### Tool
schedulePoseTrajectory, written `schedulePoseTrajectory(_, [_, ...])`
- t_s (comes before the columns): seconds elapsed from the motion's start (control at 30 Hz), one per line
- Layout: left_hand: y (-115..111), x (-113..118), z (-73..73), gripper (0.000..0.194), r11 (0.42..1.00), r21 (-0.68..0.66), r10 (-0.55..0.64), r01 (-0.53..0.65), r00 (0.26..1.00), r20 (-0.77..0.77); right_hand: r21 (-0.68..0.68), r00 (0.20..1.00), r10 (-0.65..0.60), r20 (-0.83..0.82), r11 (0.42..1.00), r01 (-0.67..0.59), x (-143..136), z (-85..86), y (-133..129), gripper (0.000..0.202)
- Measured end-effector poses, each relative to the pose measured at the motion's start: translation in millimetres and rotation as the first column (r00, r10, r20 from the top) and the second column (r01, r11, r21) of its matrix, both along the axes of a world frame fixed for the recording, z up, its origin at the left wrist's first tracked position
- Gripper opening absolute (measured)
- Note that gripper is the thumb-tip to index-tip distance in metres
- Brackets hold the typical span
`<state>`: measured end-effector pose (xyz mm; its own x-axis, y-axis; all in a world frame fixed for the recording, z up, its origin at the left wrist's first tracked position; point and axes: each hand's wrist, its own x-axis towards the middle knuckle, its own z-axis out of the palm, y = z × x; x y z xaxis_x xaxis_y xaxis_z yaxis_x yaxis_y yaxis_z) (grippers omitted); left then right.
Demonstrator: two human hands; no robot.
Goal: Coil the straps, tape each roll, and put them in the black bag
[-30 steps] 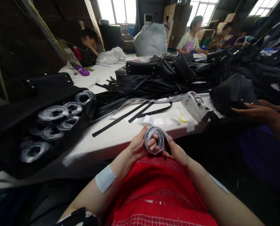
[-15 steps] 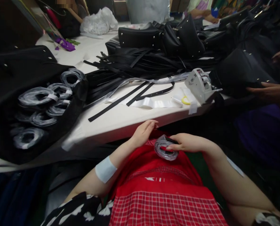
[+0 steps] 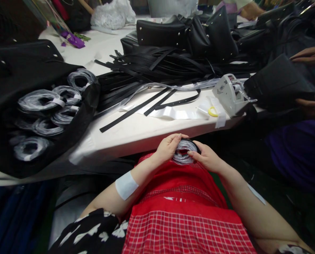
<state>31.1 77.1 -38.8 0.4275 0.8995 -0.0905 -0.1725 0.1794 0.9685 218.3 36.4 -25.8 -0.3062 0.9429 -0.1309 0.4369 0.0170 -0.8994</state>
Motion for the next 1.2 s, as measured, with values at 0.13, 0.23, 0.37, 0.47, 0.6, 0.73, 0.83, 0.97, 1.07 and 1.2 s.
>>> schedulePoseTrajectory(0.13, [4.9,-3.1,2.8,0.041,0.981,-0.105,-0.152,0.16,0.985,0.085,-0.054,0.998,0.068,-0.02,0.996,-0.069,1.6,5.6,1.7,0.042])
schedulePoseTrajectory(0.23, [6.5,-4.1,4.5,0.039,0.944,-0.07,-0.319,0.322,0.947,0.041,-0.12,0.983,0.179,-0.04,0.976,-0.183,4.6,4.9,3.8,0.045])
schedulePoseTrajectory(0.37, [4.3,1.8,6.6,0.038,0.918,0.091,-0.365,0.386,0.912,-0.185,-0.234,0.973,0.168,-0.157,0.951,-0.202,6.0,0.7,6.6,0.04])
schedulePoseTrajectory(0.47, [2.1,8.2,8.9,0.034,0.922,0.166,-0.296,0.35,0.913,-0.28,-0.266,0.962,0.127,-0.243,0.945,-0.192,5.0,3.0,10.9,0.034])
schedulePoseTrajectory(0.6, [11.7,14.0,10.6,0.037,0.951,0.1,-0.263,0.291,0.938,-0.224,-0.215,0.963,0.081,-0.259,0.967,-0.139,1.0,12.3,25.6,0.031])
schedulePoseTrajectory(0.73, [57.3,14.1,18.9,0.045,0.971,-0.011,-0.239,0.24,0.958,-0.16,-0.022,0.99,0.002,-0.143,1.0,-0.006,-1.6,20.1,56.6,0.034])
schedulePoseTrajectory(0.83, [106.8,6.4,33.6,0.045,0.988,0.078,-0.117,0.134,0.975,-0.188,0.022,0.999,-0.032,-0.029,0.999,0.033,-0.3,30.0,82.8,0.037])
schedulePoseTrajectory(0.97, [161.3,-11.6,35.5,0.046,0.991,0.039,-0.121,0.129,0.979,-0.163,0.122,0.978,-0.069,0.195,0.992,0.045,4.6,46.6,115.6,0.034])
schedulePoseTrajectory(1.07, [181.4,-25.8,19.6,0.046,0.955,-0.123,-0.279,0.271,0.959,-0.051,0.227,0.946,-0.101,0.308,0.973,0.03,10.4,50.6,145.6,0.035])
schedulePoseTrajectory(1.2, [192.4,-44.1,0.0,0.045,0.773,-0.327,-0.518,0.544,0.838,0.171,0.376,0.886,-0.137,0.443,0.925,-0.045,16.0,33.1,199.2,0.041])
